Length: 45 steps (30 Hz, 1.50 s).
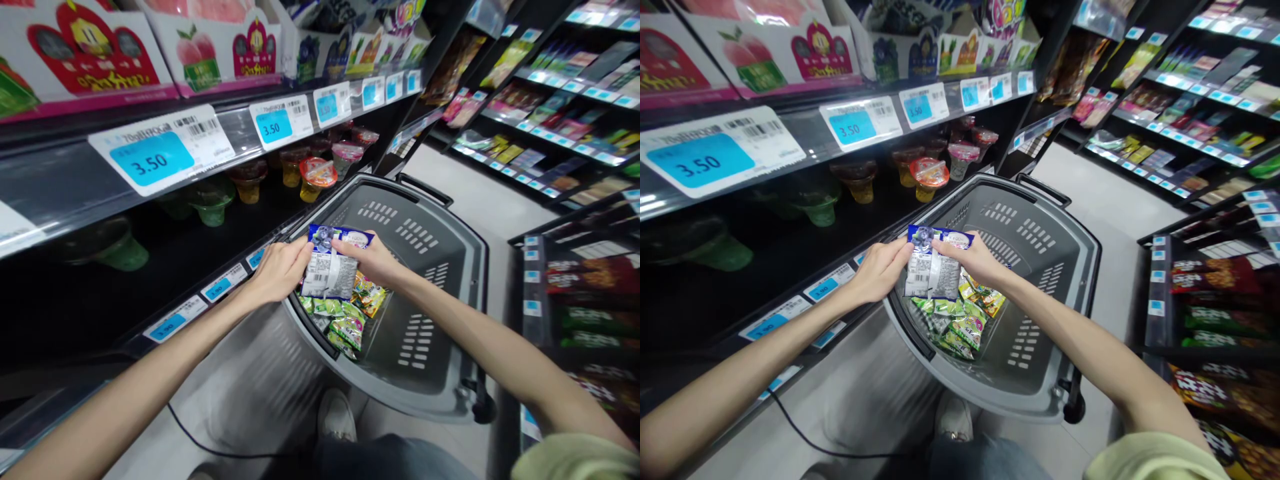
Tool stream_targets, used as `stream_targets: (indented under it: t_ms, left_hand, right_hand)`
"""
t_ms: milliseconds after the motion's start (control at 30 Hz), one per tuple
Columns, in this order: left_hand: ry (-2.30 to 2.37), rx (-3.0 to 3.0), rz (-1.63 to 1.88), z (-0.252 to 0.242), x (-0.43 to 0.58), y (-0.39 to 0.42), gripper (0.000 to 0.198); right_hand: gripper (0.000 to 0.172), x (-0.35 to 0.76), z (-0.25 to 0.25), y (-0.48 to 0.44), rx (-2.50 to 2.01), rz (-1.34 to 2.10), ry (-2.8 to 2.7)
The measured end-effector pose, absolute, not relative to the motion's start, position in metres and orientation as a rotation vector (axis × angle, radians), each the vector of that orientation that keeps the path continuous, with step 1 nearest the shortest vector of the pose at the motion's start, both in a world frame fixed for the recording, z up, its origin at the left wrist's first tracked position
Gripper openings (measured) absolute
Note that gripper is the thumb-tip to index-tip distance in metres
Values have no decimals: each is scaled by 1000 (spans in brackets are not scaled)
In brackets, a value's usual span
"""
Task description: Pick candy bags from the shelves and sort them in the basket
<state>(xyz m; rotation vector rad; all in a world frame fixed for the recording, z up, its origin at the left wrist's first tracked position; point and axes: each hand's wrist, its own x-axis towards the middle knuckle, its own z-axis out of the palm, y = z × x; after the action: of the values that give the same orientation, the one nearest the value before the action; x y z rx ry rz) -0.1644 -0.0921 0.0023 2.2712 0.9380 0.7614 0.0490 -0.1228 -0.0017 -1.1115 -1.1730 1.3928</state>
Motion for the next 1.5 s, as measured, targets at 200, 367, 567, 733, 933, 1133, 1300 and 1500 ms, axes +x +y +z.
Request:
stream_targets:
  t_ms: [200, 367, 567, 733, 933, 1133, 1300, 1500]
  left_hand:
    - [938, 2278, 755, 1, -164, -92, 36]
    - [935, 2290, 768, 3, -163, -92, 35]
    - [925, 2301, 767, 4, -163, -92, 30]
    - [943, 2299, 801, 2, -162, -92, 26]
    - [970, 2285, 836, 1, -161, -93, 28]
    - [964, 2301, 844, -1, -163, -92, 26]
    - [965, 2212, 876, 2, -163, -96, 17]
    - [873, 2085, 992, -6, -161, -97, 52]
  right_hand:
    - [35, 49, -2, -122, -1132, 1385, -1165]
    - [34, 48, -2, -123, -1119, 1380, -1175]
    - [37, 46, -1, -123, -1131, 1368, -1177]
    - [35, 47, 0, -122, -1109, 1361, -1172]
    - [39, 49, -2, -121, -1154, 1332, -1165]
    - [37, 48, 0, -122, -1151, 1335, -1181]
    - [38, 50, -1, -121, -1174, 1316, -1167]
    - [37, 55, -2, -122, -1287, 1224, -1119]
